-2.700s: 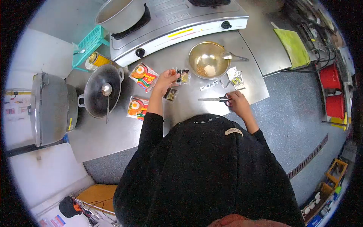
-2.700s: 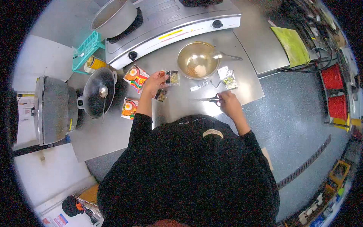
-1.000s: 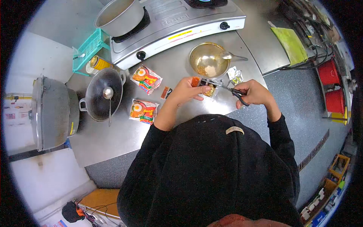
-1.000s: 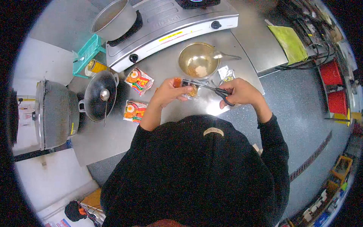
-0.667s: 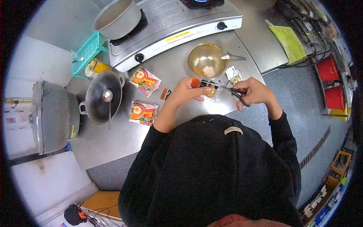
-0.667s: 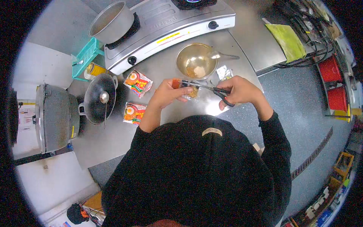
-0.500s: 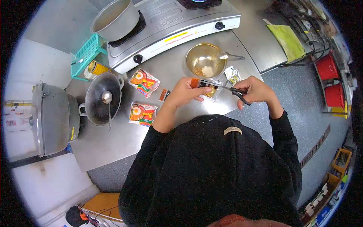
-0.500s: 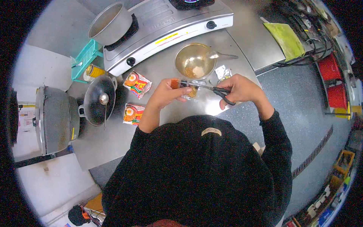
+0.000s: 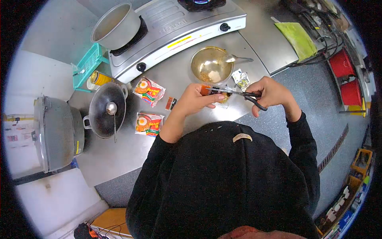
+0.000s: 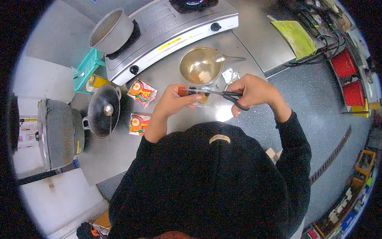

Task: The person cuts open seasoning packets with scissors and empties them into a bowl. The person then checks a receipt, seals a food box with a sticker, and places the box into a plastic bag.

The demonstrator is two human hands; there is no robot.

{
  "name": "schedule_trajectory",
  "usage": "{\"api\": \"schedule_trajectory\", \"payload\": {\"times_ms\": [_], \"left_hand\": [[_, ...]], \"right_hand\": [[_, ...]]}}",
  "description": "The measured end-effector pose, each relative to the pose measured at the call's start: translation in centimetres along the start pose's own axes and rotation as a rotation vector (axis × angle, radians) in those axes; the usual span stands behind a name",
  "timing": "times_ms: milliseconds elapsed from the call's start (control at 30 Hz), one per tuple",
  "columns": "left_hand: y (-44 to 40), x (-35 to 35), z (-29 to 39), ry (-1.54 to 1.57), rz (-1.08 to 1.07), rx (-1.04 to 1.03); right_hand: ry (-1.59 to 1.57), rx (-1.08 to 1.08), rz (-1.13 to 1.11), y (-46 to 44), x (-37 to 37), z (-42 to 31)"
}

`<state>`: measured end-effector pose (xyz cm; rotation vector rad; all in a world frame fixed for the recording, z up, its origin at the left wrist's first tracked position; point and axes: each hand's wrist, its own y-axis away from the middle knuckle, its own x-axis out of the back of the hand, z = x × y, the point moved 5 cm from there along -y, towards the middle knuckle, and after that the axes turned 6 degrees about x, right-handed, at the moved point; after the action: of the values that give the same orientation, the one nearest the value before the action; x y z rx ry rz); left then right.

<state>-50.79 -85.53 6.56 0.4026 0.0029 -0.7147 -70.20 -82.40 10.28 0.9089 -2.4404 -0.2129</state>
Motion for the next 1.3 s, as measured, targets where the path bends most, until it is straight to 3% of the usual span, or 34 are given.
{"api": "schedule_trajectory", "payload": {"times_ms": [100,200,267,500,767,1100,1167,1300], "left_hand": [[0.1,-0.5,0.3,-0.006,-0.026,-0.009],[0.0,-1.3,0.4,0.002,-0.038,0.018],[0.0,-1.3,0.6,0.002,-0.032,0.009],[0.4,-1.5,1.7,0.013,-0.038,-0.062],[0.1,-2.4,1.8,-0.027,-0.053,-0.023],[0.1,-2.7,2.0,-0.017,-0.043,-0.058],[0.0,-3.0,1.8,-0.019,-0.047,-0.056],[0.2,-3.2,1.9,-0.010,0.008,-0.022]], "right_hand": [[-0.072,-0.026,-0.012,0.2,0.1,0.1],[0.165,0.108,-0.037,0.2,0.4,-1.4],[0.007,0.011,-0.027,0.4,0.5,-1.3],[-0.108,0.003,-0.023,0.8,0.8,-1.4],[0.120,0.052,-0.052,1.1,1.5,-3.2],[0.069,0.001,-0.054,1.3,1.7,-2.9],[0.283,0.153,-0.032,1.3,1.8,-4.6],[0.329,0.147,-0.034,1.3,1.8,-4.7]]}}
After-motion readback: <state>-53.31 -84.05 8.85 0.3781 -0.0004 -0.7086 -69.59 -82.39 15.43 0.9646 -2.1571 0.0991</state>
